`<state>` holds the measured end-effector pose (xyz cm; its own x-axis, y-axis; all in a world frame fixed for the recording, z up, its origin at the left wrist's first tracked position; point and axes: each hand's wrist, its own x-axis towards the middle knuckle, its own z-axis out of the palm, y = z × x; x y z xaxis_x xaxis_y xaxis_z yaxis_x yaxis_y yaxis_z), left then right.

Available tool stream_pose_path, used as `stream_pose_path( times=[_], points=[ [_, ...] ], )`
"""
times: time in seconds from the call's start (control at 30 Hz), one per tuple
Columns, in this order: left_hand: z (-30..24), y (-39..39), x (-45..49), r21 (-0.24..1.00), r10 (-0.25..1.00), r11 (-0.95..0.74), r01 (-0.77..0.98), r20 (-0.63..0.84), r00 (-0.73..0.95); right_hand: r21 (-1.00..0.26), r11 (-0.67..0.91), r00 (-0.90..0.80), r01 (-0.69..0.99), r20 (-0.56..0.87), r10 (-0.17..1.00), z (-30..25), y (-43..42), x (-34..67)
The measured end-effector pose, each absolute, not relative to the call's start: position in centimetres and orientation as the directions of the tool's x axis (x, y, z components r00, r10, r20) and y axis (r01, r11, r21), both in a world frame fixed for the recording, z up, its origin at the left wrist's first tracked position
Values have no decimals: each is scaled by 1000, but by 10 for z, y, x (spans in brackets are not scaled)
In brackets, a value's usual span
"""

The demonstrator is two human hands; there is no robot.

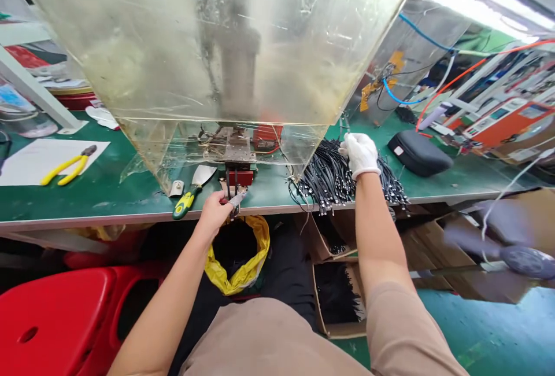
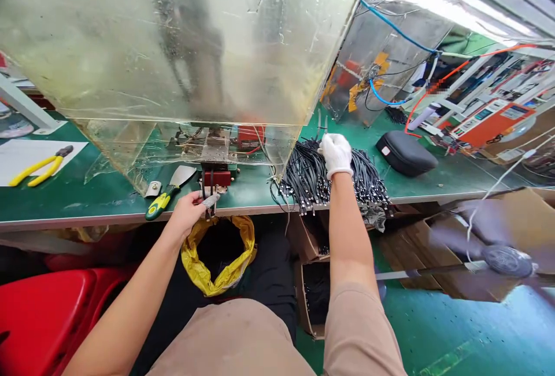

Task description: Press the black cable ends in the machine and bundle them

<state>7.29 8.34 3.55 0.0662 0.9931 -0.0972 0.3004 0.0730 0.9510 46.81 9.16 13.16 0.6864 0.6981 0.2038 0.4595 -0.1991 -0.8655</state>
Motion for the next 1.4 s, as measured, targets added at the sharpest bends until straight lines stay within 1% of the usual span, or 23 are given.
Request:
stream_pose_path(
  times=[0.03, 0.07, 0.13, 0.2, 0.33, 0.37, 0.4, 0.47, 0.53, 0.63, 0.7, 0.77, 0.83, 0.9, 0.97, 1.0, 1.07, 1.13, 1.2, 1.27, 1.4],
  points=[
    [40, 81, 76, 965, 991, 90, 247, -112, 74, -944, -82, 704, 320, 179, 687, 134, 91, 467],
    [44, 78, 78, 978, 988, 112, 178, -129, 88, -983, 16, 715, 184, 145, 683, 136, 91, 465],
    [51, 69, 80, 985, 977, 162, 54, -168, 133, -992, 125, 705, -16, 77, 705, 139, 88, 457],
    [55, 55, 79, 977, 961, 213, 9, -211, 178, -980, 139, 665, -142, 10, 747, 140, 83, 449],
    [54, 28, 81, 962, 937, 273, -15, -262, 232, -937, 85, 575, -337, -134, 807, 138, 67, 436],
    [54, 24, 83, 959, 937, 280, -34, -265, 227, -930, 69, 538, -360, -147, 830, 136, 62, 435],
    [53, 22, 85, 958, 941, 280, -55, -263, 214, -933, 61, 491, -355, -131, 861, 133, 57, 433],
    [53, 19, 89, 964, 956, 254, -77, -238, 174, -930, 51, 455, -365, -131, 881, 126, 45, 430],
    [54, 10, 89, 979, 967, 199, -37, -189, 173, -931, 74, 428, -356, -93, 899, 119, 30, 424],
    [57, -20, 81, 991, 947, 119, 67, -134, 293, -966, 106, 405, -237, 1, 914, 115, 1, 406],
    [61, -48, 68, 990, 921, 118, 76, -138, 365, -980, 85, 386, -178, 10, 922, 119, -21, 386],
    [70, -75, 48, 985, 910, 166, 45, -171, 378, -967, 106, 387, -231, 8, 922, 127, -40, 359],
    [85, -97, 25, 977, 894, 214, 24, -205, 398, -952, 100, 338, -288, -4, 941, 134, -52, 328],
    [103, -113, 5, 971, 892, 240, -17, -214, 398, -944, 9, 203, -331, -62, 977, 134, -58, 297],
    [118, -122, -9, 968, 926, 229, -103, -185, 328, -905, -150, 24, -398, -174, 984, 121, -57, 269],
    [123, -124, -13, 966, 948, 203, -158, -154, 279, -863, -249, -84, -440, -237, 968, 109, -55, 257],
    [127, -125, -18, 954, 978, 109, -278, -53, 201, -755, -436, -273, -490, -343, 899, 77, -51, 238],
    [122, -121, -20, 924, 983, 24, -382, 49, 179, -660, -548, -342, -514, -429, 836, 44, -48, 227],
    [115, -117, -20, 895, 981, -25, -445, 109, 163, -605, -595, -351, -530, -482, 803, 19, -45, 221],
    [108, -113, -20, 878, 977, -82, -471, 164, 136, -592, -596, -359, -543, -479, 801, 11, -38, 220],
    [111, -110, -16, 837, 949, -237, -494, 307, 66, -630, -510, -381, -586, -342, 859, 31, -3, 219]
  ],
)
